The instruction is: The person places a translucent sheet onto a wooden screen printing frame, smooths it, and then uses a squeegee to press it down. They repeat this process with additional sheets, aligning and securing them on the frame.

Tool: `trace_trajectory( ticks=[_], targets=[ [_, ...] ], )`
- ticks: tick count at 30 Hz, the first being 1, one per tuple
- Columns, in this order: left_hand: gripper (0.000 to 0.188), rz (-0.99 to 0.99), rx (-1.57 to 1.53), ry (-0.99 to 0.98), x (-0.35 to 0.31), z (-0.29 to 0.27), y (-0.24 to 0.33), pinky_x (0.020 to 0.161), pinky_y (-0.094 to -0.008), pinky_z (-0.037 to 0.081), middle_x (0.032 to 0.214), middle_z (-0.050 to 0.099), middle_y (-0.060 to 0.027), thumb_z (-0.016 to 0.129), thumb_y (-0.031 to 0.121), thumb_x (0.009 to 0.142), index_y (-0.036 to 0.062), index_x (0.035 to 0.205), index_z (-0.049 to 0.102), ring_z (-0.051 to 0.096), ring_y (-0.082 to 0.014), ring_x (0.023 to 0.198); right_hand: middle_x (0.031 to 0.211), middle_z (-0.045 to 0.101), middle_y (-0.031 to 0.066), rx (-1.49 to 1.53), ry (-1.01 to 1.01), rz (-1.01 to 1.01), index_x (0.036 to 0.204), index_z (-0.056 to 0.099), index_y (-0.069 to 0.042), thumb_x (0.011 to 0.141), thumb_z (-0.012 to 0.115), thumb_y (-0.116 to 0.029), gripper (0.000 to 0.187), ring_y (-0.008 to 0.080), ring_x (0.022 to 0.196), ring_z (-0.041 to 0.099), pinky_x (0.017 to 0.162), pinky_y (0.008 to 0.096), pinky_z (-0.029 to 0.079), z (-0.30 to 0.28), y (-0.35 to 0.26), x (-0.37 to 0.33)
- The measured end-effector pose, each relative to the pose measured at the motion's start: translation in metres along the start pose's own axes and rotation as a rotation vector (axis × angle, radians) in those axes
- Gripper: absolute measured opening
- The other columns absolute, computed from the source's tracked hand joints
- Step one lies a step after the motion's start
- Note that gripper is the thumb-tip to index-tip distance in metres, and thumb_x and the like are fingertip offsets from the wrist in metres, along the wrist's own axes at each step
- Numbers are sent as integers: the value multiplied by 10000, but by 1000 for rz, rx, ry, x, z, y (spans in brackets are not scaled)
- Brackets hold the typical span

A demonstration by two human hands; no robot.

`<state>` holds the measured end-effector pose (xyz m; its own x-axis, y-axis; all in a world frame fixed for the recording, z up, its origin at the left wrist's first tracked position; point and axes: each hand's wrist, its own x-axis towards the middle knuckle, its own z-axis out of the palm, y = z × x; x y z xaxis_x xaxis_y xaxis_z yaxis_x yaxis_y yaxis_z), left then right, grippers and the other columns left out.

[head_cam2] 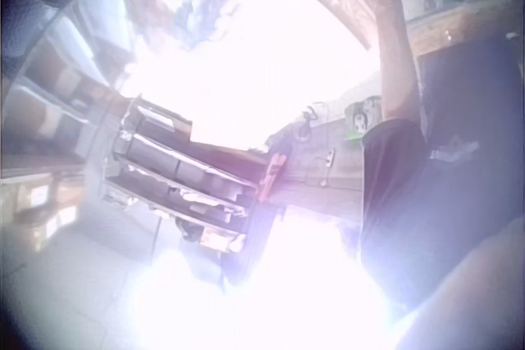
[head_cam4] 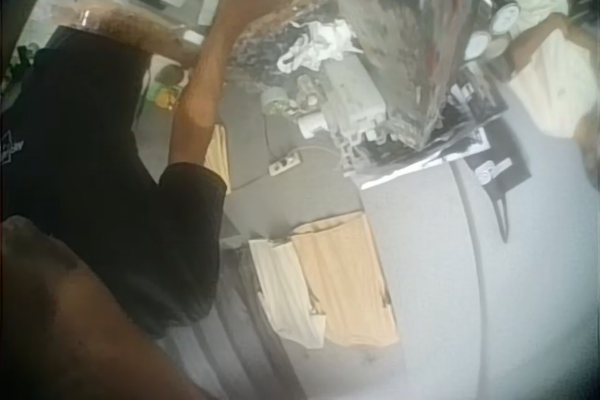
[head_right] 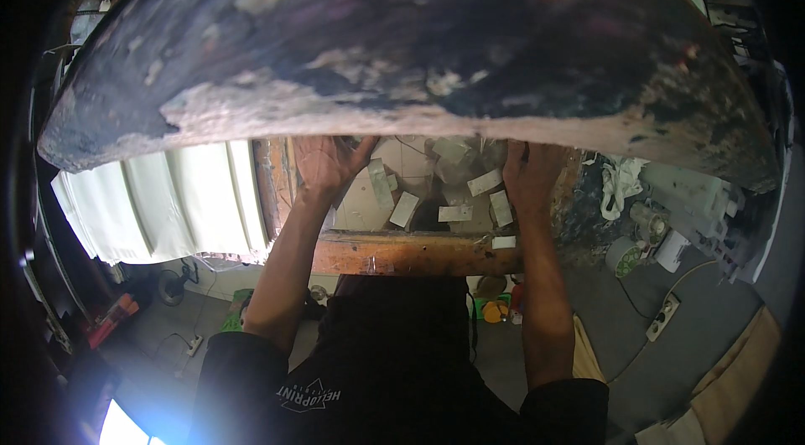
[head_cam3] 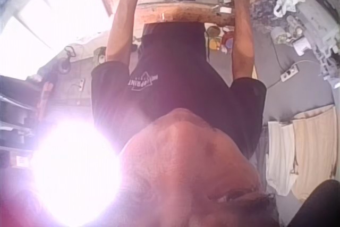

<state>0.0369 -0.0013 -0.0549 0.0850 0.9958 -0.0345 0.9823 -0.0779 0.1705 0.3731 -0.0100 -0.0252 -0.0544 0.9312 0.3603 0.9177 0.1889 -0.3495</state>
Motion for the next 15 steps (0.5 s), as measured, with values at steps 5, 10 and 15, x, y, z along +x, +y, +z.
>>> trace_trajectory(
  ticks=[5, 10, 15],
  targets=[
    [952, -170, -130, 2, 16, -49, 13, 1249, -639, 106, 1576, 391, -245, 568, 704, 902, 31, 1548, 376, 302, -397, 1516, 1433, 522, 249, 22, -25, 29, 1314, 655, -22, 1058, 540, -265, 371, 436, 1302, 502, 1091, 538, 379, -6, -8, 8],
    [824, -105, -405, 428, 18, -47, 1, 1251, -648, 66, 1660, 261, -241, 571, 468, 990, 30, 1609, 249, 206, -396, 1560, 1452, 495, 241, 52, -42, 12, 1397, 610, -78, 1025, 584, -244, 408, 437, 1337, 478, 1101, 551, 374, -8, -9, 15],
    [637, -169, -504, 421, 6, -69, -6, 1241, -602, 219, 1642, 296, -258, 542, 273, 1040, 30, 1588, 326, 238, -427, 1538, 1460, 496, 221, 62, 3, 0, 1401, 619, -96, 1041, 553, -239, 393, 411, 1335, 480, 1111, 531, 368, -4, -3, 12]
  ],
)
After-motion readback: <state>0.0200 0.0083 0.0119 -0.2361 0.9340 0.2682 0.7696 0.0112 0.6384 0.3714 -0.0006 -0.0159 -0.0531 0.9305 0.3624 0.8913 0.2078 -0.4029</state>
